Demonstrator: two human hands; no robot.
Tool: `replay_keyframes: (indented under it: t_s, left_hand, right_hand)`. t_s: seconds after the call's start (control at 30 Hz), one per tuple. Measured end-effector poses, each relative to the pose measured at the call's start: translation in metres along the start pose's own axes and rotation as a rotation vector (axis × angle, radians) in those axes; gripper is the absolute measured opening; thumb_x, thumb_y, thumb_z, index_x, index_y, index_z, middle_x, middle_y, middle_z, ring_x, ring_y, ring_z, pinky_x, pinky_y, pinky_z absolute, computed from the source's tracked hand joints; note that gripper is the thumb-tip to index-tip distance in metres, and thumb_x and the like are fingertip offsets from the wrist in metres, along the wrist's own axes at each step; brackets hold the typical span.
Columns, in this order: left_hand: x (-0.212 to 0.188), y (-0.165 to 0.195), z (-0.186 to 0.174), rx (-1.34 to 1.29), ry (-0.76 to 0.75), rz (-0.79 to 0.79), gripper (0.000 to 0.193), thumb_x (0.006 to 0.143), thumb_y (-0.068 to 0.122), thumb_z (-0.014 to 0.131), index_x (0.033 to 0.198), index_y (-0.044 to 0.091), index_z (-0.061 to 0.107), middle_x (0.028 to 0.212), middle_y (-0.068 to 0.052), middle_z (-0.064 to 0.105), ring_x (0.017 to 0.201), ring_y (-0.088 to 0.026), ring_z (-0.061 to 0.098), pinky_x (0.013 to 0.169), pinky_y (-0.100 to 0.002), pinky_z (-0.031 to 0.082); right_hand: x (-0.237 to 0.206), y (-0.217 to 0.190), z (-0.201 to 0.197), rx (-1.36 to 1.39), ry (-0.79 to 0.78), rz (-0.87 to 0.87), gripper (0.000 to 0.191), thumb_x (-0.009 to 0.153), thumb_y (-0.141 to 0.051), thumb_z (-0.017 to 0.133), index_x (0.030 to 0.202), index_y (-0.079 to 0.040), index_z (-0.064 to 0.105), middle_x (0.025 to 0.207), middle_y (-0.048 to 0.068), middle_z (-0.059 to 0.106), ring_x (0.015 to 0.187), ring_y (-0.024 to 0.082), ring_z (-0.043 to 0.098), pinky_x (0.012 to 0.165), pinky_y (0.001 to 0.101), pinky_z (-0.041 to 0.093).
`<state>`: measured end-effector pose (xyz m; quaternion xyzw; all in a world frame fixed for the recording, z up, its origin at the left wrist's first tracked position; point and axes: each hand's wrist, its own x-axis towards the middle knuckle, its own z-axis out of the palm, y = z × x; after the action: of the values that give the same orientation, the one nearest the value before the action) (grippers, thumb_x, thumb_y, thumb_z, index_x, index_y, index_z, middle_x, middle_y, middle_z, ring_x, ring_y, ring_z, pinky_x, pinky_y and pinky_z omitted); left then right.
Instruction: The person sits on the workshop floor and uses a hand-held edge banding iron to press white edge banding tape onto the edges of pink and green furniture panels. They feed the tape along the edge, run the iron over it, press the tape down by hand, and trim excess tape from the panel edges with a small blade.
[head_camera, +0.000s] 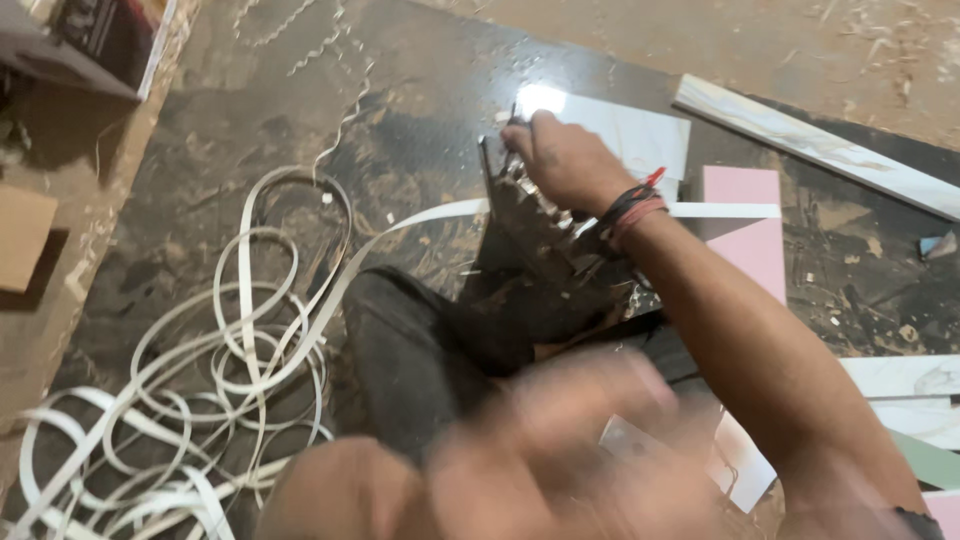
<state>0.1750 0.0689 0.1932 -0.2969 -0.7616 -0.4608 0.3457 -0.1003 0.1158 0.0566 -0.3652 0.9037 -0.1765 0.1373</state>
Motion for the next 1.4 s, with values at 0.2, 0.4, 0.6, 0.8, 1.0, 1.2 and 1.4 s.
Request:
replay_keyframes:
  t_s: [0.2, 0.4, 0.6, 0.8, 1.0, 1.2, 1.4]
  left_hand:
    - [-0.076, -0.173, -0.024, 0.644, 0.343, -0.678, 0.015, 0.1, 0.006, 0.066, 0.114, 0.008, 0.069, 0.112, -0.008, 0.072, 0.104, -0.028, 0.07, 0.091, -0.04, 0.055]
    - [-0.162, -0.236, 0.023, 0.561, 0.146, -0.489, 0.027, 0.091, 0.011, 0.074, 0.118, 0.006, 0.069, 0.12, -0.013, 0.072, 0.114, -0.033, 0.067, 0.104, -0.044, 0.05]
    - [-0.157, -0.252, 0.051, 0.172, 0.346, -0.627, 0.024, 0.087, 0.007, 0.08, 0.11, 0.006, 0.076, 0.115, -0.009, 0.077, 0.11, -0.025, 0.072, 0.1, -0.036, 0.054]
    - [-0.156, -0.255, 0.07, -0.151, 0.522, -0.831, 0.021, 0.091, 0.003, 0.077, 0.112, 0.003, 0.074, 0.117, -0.007, 0.078, 0.108, -0.013, 0.072, 0.097, -0.029, 0.055]
    - [-0.15, -0.264, 0.065, -0.293, 0.495, -0.823, 0.016, 0.09, 0.002, 0.077, 0.105, 0.003, 0.073, 0.113, -0.007, 0.076, 0.11, -0.014, 0.07, 0.097, -0.03, 0.055]
    - [-0.151, -0.268, 0.064, -0.193, 0.437, -0.749, 0.017, 0.09, -0.002, 0.08, 0.105, 0.002, 0.073, 0.112, -0.009, 0.077, 0.11, -0.015, 0.07, 0.099, -0.031, 0.054]
    - [-0.151, -0.271, 0.067, -0.17, 0.39, -0.792, 0.018, 0.092, -0.001, 0.078, 0.106, 0.004, 0.068, 0.111, -0.007, 0.076, 0.108, -0.014, 0.071, 0.096, -0.03, 0.057]
  right_hand:
    - [-0.001, -0.002, -0.003, 0.024, -0.022, 0.037, 0.054, 0.107, -0.048, 0.044, 0.104, 0.004, 0.056, 0.086, 0.031, 0.069, 0.084, 0.052, 0.066, 0.077, 0.0591, 0.049]
    - [-0.004, -0.004, -0.004, -0.01, -0.006, -0.003, 0.055, 0.108, -0.049, 0.043, 0.104, 0.004, 0.056, 0.084, 0.032, 0.068, 0.083, 0.052, 0.065, 0.075, 0.0597, 0.049]
    - [-0.006, -0.007, -0.005, -0.018, -0.01, 0.01, 0.055, 0.108, -0.05, 0.043, 0.104, 0.004, 0.056, 0.083, 0.032, 0.068, 0.082, 0.053, 0.065, 0.076, 0.06, 0.049]
    - [-0.007, -0.009, -0.006, -0.012, -0.016, 0.027, 0.054, 0.107, -0.049, 0.043, 0.104, 0.004, 0.056, 0.084, 0.032, 0.068, 0.083, 0.053, 0.065, 0.076, 0.06, 0.049]
    - [-0.011, -0.005, -0.012, 0.004, -0.015, 0.0, 0.053, 0.108, -0.047, 0.043, 0.105, 0.004, 0.054, 0.082, 0.032, 0.068, 0.083, 0.053, 0.065, 0.076, 0.0601, 0.049]
    - [-0.03, 0.035, -0.036, 0.034, -0.063, 0.135, 0.053, 0.107, -0.047, 0.041, 0.112, 0.004, 0.055, 0.09, 0.031, 0.07, 0.085, 0.048, 0.068, 0.079, 0.0558, 0.052]
    - [-0.063, 0.136, -0.08, -0.024, 0.001, 0.323, 0.049, 0.104, -0.045, 0.045, 0.123, -0.002, 0.059, 0.102, 0.031, 0.069, 0.095, 0.048, 0.066, 0.085, 0.0562, 0.05]
